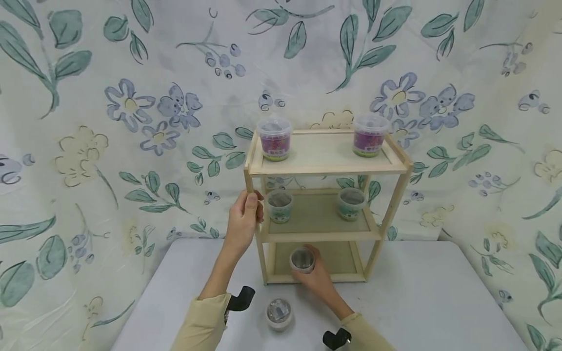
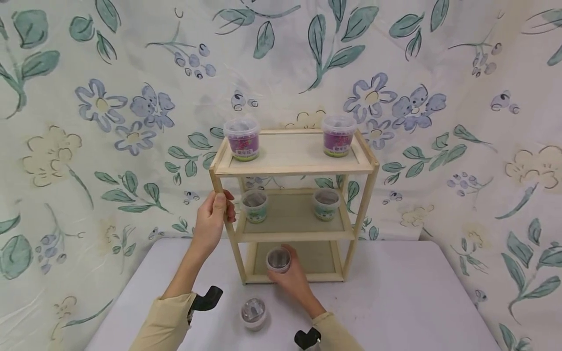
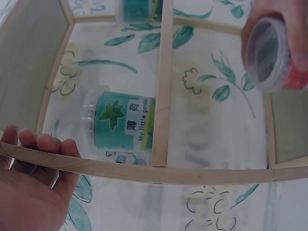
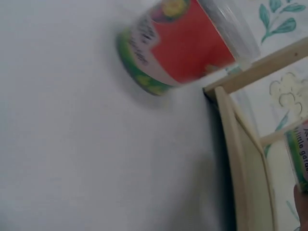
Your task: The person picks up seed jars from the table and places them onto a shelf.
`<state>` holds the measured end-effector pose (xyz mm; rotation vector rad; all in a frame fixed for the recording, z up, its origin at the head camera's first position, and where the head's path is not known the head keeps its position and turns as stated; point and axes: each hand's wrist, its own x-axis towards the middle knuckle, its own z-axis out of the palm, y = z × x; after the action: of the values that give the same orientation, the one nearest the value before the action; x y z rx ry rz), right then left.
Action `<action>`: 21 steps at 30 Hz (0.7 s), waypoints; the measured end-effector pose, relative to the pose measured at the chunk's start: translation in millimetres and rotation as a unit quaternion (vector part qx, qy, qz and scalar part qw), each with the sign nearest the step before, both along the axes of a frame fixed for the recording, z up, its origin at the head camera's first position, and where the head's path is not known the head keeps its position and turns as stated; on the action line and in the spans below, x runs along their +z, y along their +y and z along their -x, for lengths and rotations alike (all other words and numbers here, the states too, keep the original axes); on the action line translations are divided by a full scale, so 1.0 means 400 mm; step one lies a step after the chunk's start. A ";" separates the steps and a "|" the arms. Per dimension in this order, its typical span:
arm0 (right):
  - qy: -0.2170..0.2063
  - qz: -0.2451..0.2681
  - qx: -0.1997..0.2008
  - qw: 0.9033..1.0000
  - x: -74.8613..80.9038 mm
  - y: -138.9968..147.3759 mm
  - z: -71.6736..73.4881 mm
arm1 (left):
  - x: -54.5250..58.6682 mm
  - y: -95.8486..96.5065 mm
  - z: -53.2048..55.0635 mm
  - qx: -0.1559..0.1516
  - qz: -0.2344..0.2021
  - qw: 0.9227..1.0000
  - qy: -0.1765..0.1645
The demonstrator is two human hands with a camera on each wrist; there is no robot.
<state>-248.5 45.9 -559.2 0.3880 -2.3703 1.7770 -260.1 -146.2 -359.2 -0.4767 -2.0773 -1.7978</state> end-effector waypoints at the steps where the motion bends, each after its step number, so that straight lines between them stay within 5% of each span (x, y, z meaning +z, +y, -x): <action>1: 0.001 -0.004 -0.001 1.000 0.006 -0.006 0.012 | 0.002 -0.001 0.000 0.000 0.002 1.000 0.000; 10: -0.037 0.004 -0.001 0.999 0.024 -0.042 0.098 | 0.005 -0.007 -0.005 0.003 0.007 1.000 0.009; 21: -0.066 0.003 0.020 0.998 -0.006 -0.089 0.141 | 0.007 -0.008 -0.009 -0.004 0.005 1.000 0.004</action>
<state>-304.9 10.4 -561.4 0.3285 -2.4614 1.8831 -256.4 -149.3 -356.4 -0.4938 -2.0834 -1.7876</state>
